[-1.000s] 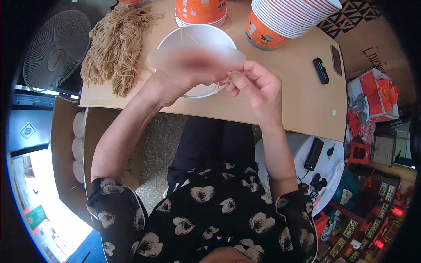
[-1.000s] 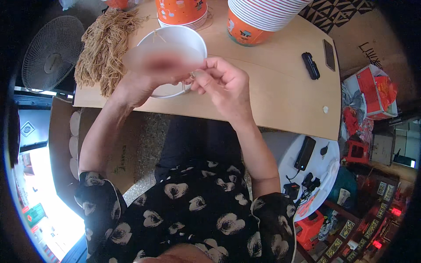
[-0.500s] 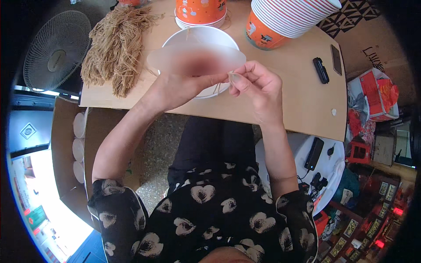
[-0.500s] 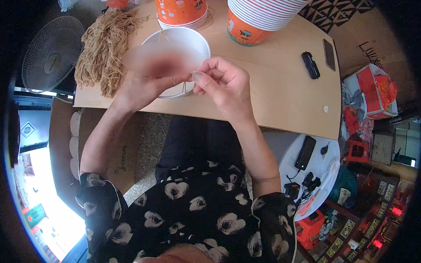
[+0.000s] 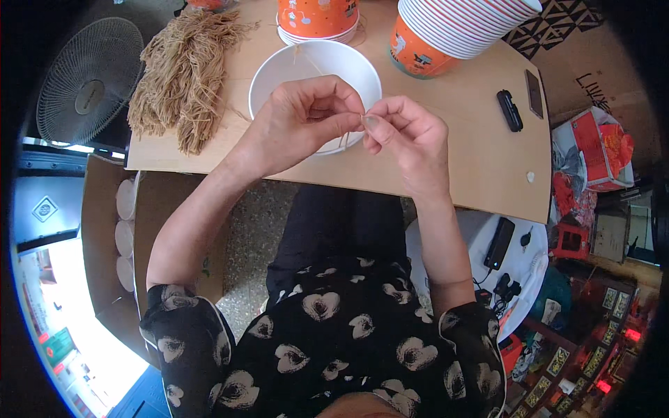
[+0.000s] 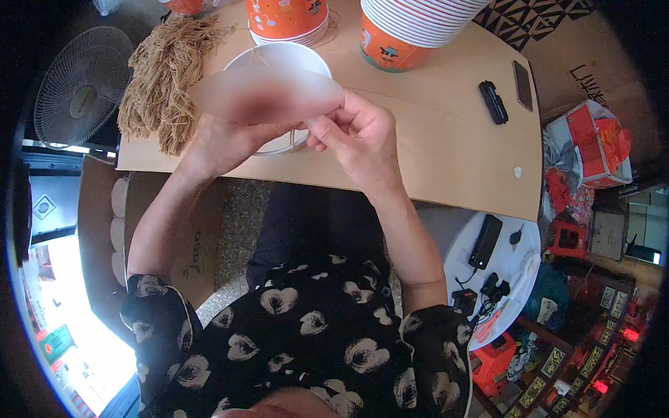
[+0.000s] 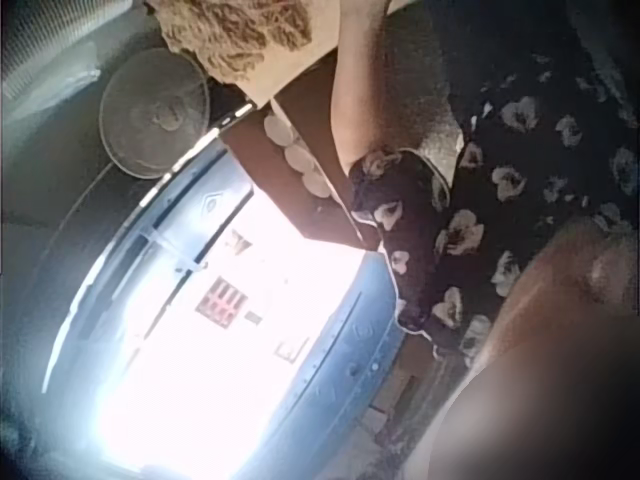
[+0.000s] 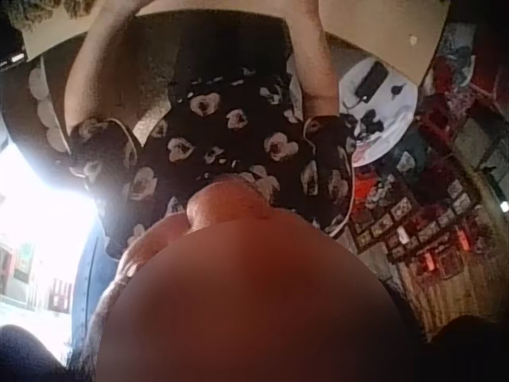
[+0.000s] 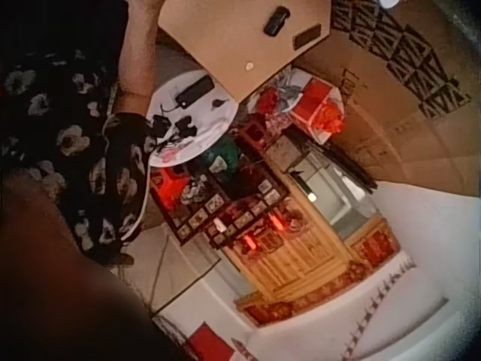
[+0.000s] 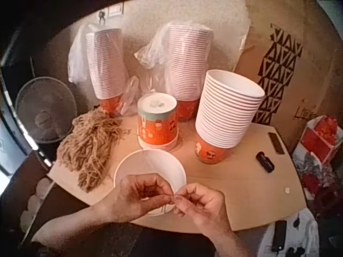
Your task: The person is selecting and preparing thin strands of fiber or string, likely for use in packaging paper buckets.
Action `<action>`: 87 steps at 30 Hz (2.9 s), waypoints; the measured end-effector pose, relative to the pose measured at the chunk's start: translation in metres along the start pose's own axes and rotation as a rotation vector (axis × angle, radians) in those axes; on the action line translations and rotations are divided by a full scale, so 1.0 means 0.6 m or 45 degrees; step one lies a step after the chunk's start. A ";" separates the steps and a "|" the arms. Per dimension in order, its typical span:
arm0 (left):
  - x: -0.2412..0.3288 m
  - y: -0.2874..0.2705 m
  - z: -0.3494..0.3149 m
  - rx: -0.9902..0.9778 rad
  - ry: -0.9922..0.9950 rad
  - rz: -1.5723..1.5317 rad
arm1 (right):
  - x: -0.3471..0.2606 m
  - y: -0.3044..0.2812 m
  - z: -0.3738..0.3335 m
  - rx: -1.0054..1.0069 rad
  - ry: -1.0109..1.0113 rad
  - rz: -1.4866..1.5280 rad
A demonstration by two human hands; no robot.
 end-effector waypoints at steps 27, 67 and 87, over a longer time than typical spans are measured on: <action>-0.010 -0.005 -0.002 0.045 -0.089 0.075 | -0.033 0.002 -0.014 0.146 -0.379 -0.386; -0.003 -0.009 0.000 0.099 0.008 0.006 | -0.012 -0.005 -0.008 0.091 -0.181 -0.261; -0.009 0.006 0.001 0.003 -0.102 -0.078 | -0.059 -0.049 -0.034 0.281 -0.421 -0.450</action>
Point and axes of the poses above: each hand's wrist, its own z-axis towards the middle knuckle, its own y-axis out of the palm, x = y × z, the point moved 10 cm from there along z, towards the middle knuckle, and after that the axes turned 13 degrees about x, right-handed, at the moved point
